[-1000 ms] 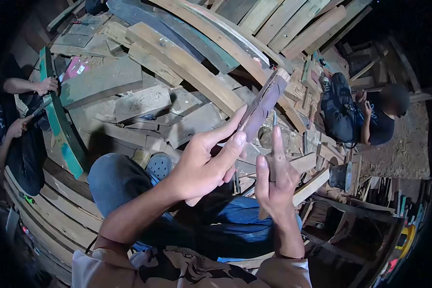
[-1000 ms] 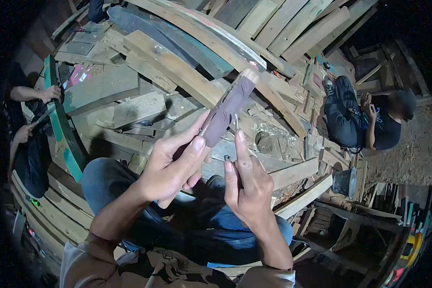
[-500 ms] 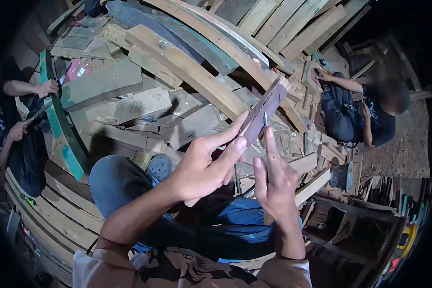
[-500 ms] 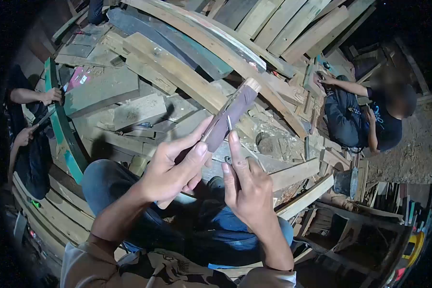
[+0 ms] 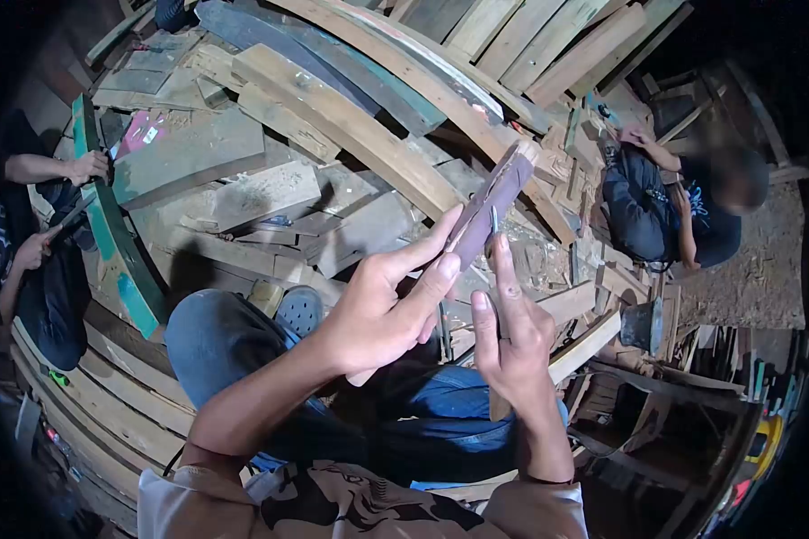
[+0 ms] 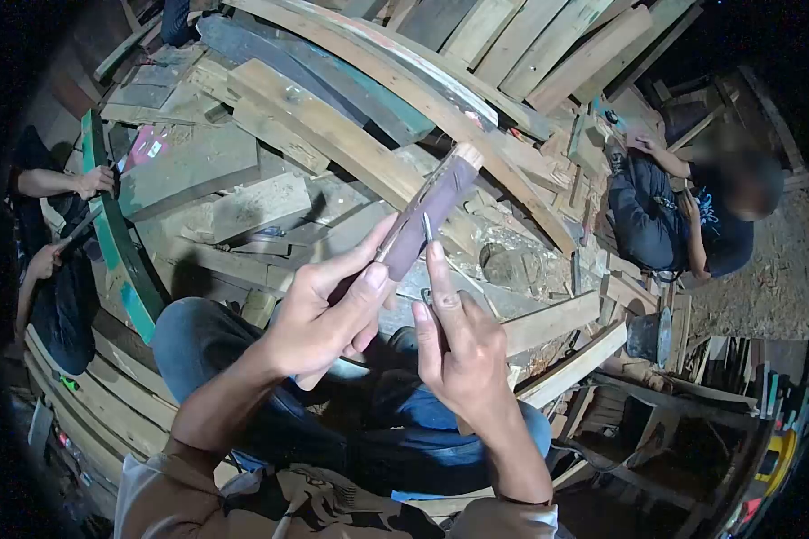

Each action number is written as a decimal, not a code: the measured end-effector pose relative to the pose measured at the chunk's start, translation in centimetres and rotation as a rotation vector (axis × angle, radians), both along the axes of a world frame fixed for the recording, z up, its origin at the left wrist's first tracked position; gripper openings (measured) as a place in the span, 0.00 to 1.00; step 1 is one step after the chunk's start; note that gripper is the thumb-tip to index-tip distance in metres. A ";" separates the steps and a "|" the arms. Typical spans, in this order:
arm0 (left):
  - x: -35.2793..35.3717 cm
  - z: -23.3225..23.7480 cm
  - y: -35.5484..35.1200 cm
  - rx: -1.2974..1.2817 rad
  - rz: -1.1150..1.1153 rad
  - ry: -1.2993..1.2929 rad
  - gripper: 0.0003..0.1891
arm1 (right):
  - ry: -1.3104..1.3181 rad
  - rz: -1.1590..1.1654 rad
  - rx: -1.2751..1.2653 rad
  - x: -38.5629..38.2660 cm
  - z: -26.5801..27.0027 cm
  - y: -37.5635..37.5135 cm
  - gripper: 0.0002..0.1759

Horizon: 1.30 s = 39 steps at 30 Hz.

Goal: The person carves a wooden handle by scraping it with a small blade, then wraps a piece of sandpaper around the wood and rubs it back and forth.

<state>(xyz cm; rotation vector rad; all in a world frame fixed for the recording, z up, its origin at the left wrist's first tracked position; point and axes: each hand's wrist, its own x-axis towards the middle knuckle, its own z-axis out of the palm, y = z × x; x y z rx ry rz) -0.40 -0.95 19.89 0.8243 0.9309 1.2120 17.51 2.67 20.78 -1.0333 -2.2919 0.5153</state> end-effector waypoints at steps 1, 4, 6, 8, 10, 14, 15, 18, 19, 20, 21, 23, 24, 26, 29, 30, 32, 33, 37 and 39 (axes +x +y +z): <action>0.0 -0.1 -0.1 0.000 -0.004 -0.005 0.28 | -0.005 -0.004 0.000 0.1 0.1 -0.2 0.35; -0.4 -0.3 0.1 -0.012 -0.030 0.053 0.27 | -0.064 0.015 0.003 0.0 0.2 -0.3 0.33; -0.5 -0.1 0.0 -0.012 -0.013 0.033 0.27 | -0.069 0.024 0.010 -0.3 0.3 0.0 0.33; -0.1 0.2 -0.2 -0.024 -0.002 0.010 0.27 | -0.046 -0.036 -0.048 -0.2 0.5 -0.3 0.35; -0.2 0.4 -0.2 -0.020 0.015 0.033 0.27 | 0.019 -0.009 -0.011 -0.3 0.2 -0.4 0.35; -0.5 0.5 0.0 0.021 0.067 0.069 0.27 | 0.012 0.018 0.017 0.0 -0.4 -0.4 0.34; -0.4 0.2 -0.1 0.040 0.062 0.058 0.27 | 0.002 0.014 0.026 0.1 -0.3 -0.2 0.34; 0.0 0.2 -0.1 0.044 0.065 0.084 0.26 | 0.048 0.027 0.034 0.1 0.1 -0.1 0.34; -0.1 0.2 0.1 0.035 0.074 0.080 0.26 | 0.053 0.035 0.022 -0.1 0.4 -0.2 0.34; -0.2 0.3 0.2 0.080 0.098 0.126 0.25 | 0.035 0.027 0.007 -0.1 0.4 -0.4 0.34; -0.2 0.2 0.2 0.074 0.096 0.118 0.25 | 0.001 0.018 -0.018 0.1 0.5 -0.5 0.35; 0.2 0.0 -0.2 0.105 0.078 0.111 0.25 | -0.030 0.021 -0.030 0.6 0.6 -0.3 0.35; 0.2 -0.1 -0.2 0.105 0.075 0.113 0.25 | -0.028 0.018 -0.031 0.6 0.5 -0.2 0.35; 0.4 -0.4 -0.2 0.146 0.021 0.114 0.25 | 0.008 0.005 -0.027 0.6 0.3 -0.3 0.35; 0.2 0.1 0.1 0.063 0.105 0.103 0.25 | -0.042 0.010 -0.023 0.5 0.3 -0.8 0.35; 0.2 -0.2 -0.1 0.095 0.102 0.089 0.25 | -0.042 0.012 -0.020 0.6 0.3 -0.7 0.35; 0.4 -0.3 -0.3 0.116 0.090 0.106 0.25 | -0.026 0.013 -0.018 0.7 0.5 -0.4 0.34; 0.5 -0.4 -0.4 0.140 0.080 0.121 0.25 | -0.011 0.016 -0.013 0.8 0.5 -0.4 0.34; 0.1 0.2 0.0 0.028 0.121 0.079 0.25 | -0.040 0.027 -0.004 0.6 0.1 -0.7 0.34; 0.2 0.1 0.0 -0.007 0.143 0.056 0.25 | -0.062 0.026 -0.018 0.5 0.3 -0.7 0.34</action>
